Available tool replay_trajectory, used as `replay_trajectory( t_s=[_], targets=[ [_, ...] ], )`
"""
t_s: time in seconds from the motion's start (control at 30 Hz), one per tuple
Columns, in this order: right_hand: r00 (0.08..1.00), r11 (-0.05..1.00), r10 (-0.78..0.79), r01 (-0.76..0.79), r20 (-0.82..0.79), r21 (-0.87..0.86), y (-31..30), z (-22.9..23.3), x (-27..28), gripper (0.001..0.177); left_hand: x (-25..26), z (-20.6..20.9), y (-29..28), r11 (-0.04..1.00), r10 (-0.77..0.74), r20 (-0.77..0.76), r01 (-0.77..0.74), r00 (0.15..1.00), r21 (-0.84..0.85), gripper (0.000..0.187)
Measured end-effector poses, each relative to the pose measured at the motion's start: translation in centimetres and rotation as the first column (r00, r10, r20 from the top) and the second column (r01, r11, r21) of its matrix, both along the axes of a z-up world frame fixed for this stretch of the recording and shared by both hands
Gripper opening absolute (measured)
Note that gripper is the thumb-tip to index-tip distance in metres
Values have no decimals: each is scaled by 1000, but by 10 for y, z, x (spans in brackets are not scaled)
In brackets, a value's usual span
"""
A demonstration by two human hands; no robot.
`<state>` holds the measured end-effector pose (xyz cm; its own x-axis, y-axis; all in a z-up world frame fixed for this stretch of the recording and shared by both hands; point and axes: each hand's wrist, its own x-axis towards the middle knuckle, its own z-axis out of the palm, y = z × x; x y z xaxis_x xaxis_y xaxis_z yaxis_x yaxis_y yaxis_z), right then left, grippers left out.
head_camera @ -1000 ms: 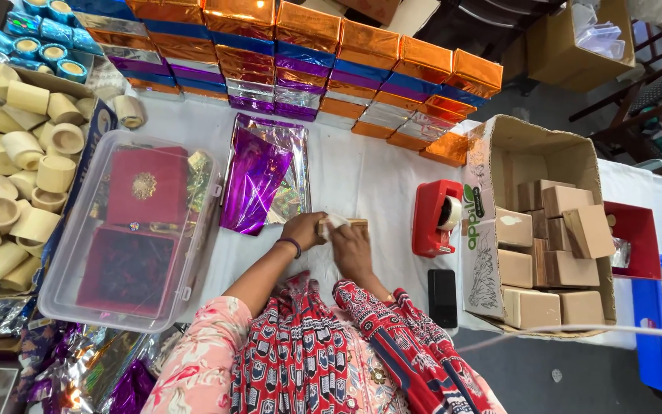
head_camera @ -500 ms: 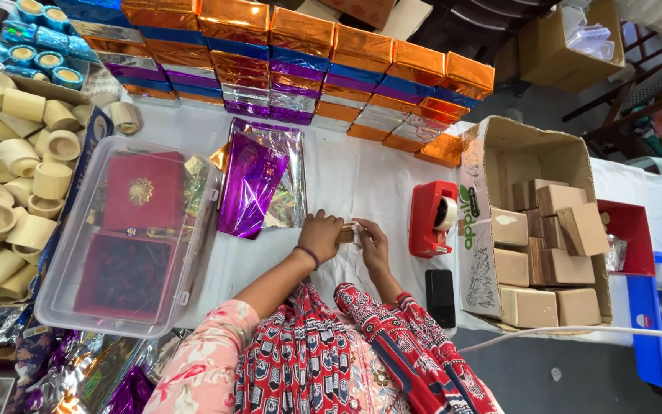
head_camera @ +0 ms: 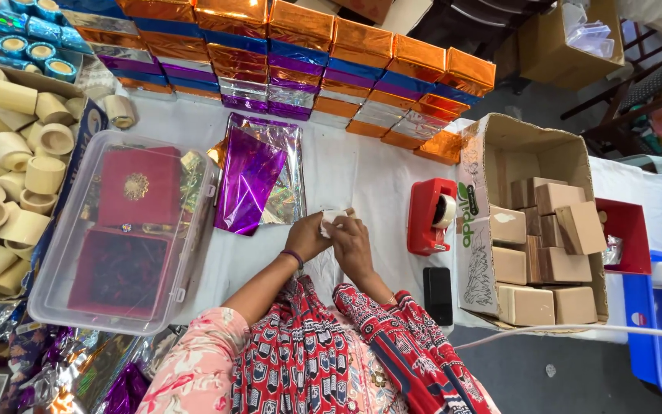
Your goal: The person is cleaning small wooden boxes and placing items inside them for packaging.
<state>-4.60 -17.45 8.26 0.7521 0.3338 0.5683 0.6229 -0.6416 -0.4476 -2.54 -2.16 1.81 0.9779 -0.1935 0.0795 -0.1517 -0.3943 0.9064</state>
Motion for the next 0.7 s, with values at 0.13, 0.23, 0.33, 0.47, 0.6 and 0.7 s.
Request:
replay_trajectory(
  t_s=[0.13, 0.23, 0.33, 0.47, 0.6, 0.7],
  targets=[
    [994, 999, -36, 32, -104, -39, -10, -1, 4, 25, 3, 2, 2, 991, -45, -98, 57, 994, 124, 53],
    [904, 956, -193, 261, -381, 134, -16, -6, 14, 26, 6, 12, 1, 996, -37, 76, 31, 996, 78, 58],
    [905, 943, -249, 307, -344, 126, -1, -4, 6, 20, 8, -9, -1, 992, -52, 3, 52, 999, 111, 56],
    [993, 997, -46, 53, -107, 63, 1, 0, 2, 21, 9, -8, 0, 975, -53, -69, 66, 996, 214, 42],
    [858, 934, -231, 328, -458, 143, -21, -4, 14, 19, 8, 15, 3, 990, -82, -38, 86, 996, 115, 59],
    [911, 942, -320, 336, -261, 18, -17, -11, 9, 14, 9, 13, 3, 987, -83, -34, 87, 996, 136, 57]
  ],
)
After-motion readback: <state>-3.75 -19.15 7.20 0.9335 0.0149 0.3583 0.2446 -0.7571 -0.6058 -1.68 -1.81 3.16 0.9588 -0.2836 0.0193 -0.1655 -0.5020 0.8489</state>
